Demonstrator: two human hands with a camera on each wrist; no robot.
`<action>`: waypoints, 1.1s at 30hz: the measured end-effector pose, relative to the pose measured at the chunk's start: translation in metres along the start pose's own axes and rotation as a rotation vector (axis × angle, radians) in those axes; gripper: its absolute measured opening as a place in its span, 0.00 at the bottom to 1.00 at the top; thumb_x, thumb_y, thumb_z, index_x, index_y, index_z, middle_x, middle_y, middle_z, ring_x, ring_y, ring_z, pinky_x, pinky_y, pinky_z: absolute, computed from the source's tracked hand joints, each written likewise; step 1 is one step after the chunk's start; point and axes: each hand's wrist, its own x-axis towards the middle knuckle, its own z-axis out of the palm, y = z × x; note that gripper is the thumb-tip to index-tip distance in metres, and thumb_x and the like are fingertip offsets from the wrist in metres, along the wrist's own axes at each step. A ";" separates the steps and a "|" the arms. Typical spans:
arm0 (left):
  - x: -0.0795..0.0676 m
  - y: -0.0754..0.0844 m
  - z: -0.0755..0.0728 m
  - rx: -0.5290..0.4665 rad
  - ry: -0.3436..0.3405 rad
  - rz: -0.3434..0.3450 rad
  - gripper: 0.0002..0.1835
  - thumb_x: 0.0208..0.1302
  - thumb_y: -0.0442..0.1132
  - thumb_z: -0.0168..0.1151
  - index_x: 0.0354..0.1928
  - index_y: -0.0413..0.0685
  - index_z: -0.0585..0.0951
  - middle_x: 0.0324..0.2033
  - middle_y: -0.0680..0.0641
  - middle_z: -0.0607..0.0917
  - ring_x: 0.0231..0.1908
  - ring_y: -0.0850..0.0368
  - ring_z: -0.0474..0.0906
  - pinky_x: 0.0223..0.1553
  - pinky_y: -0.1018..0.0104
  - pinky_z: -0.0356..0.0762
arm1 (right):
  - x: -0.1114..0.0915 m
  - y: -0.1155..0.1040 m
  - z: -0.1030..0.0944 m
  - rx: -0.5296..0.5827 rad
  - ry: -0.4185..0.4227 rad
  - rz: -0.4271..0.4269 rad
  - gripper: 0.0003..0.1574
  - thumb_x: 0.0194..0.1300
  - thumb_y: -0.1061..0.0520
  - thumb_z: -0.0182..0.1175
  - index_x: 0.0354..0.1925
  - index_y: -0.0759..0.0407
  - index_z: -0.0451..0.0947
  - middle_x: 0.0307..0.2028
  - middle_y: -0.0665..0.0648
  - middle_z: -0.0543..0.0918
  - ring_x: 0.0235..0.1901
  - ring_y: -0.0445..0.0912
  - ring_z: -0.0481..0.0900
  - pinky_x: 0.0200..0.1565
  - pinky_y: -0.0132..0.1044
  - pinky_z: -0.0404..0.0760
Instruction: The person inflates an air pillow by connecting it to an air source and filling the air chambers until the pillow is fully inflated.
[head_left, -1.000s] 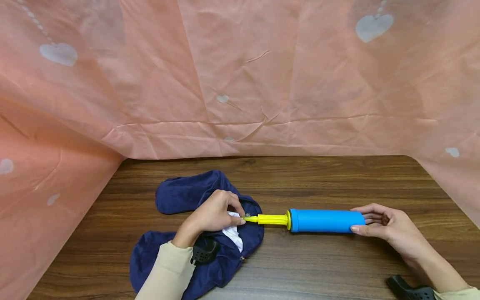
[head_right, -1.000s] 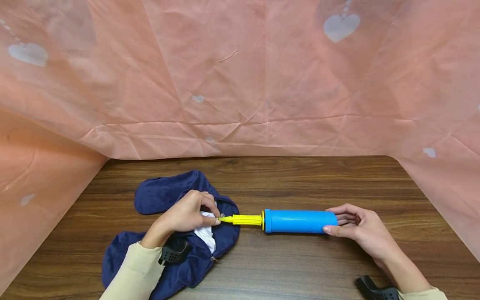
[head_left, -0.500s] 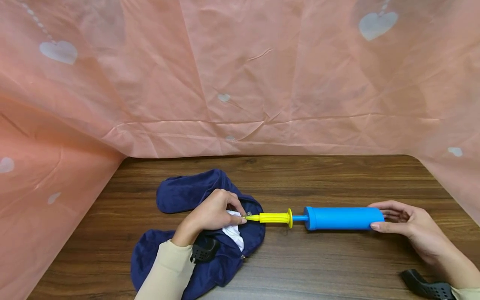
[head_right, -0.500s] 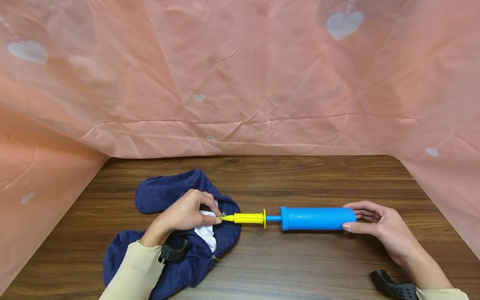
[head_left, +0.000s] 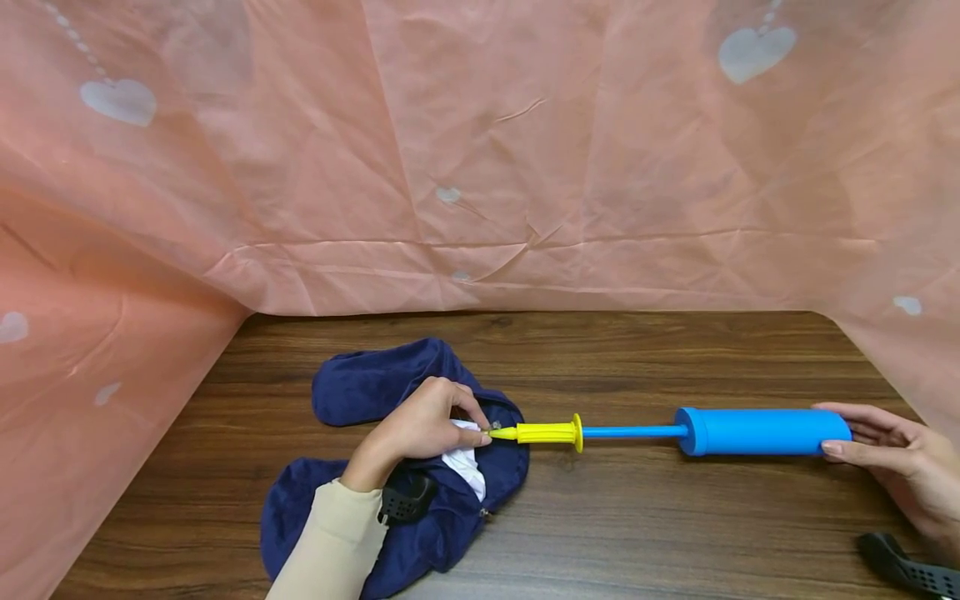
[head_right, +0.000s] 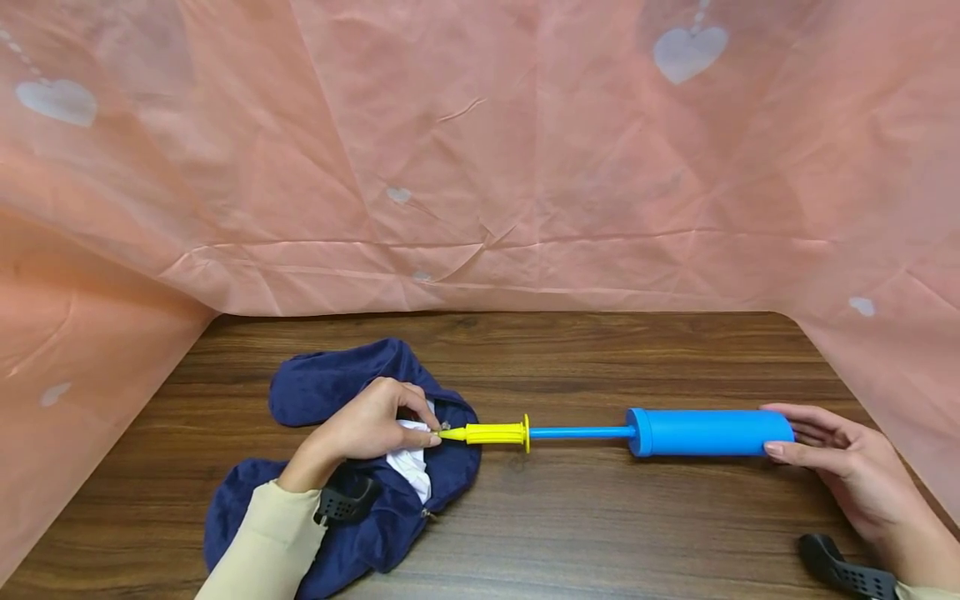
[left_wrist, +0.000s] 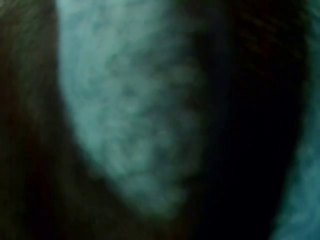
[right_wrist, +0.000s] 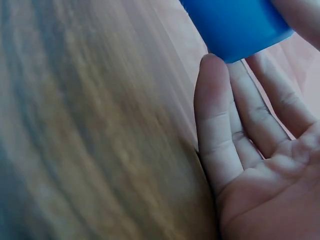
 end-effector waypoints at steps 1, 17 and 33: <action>0.000 0.000 -0.001 0.006 0.003 -0.002 0.02 0.61 0.36 0.80 0.36 0.49 0.95 0.34 0.55 0.90 0.33 0.66 0.78 0.37 0.71 0.77 | 0.000 -0.001 0.001 -0.026 0.004 0.014 0.38 0.73 0.79 0.55 0.63 0.41 0.84 0.51 0.36 0.90 0.46 0.33 0.87 0.44 0.23 0.79; -0.002 0.007 -0.002 0.210 0.046 0.079 0.04 0.58 0.31 0.80 0.30 0.46 0.93 0.30 0.54 0.89 0.32 0.65 0.76 0.37 0.72 0.75 | 0.012 -0.023 0.066 -0.408 -0.039 0.132 0.25 0.71 0.66 0.69 0.63 0.49 0.85 0.47 0.31 0.87 0.45 0.32 0.85 0.42 0.31 0.85; -0.003 0.002 -0.006 0.181 0.025 0.035 0.02 0.60 0.33 0.80 0.33 0.46 0.94 0.32 0.53 0.90 0.33 0.67 0.78 0.38 0.73 0.76 | 0.019 -0.032 0.122 -0.435 -0.082 0.134 0.27 0.66 0.57 0.77 0.61 0.62 0.82 0.42 0.46 0.87 0.37 0.45 0.86 0.40 0.35 0.85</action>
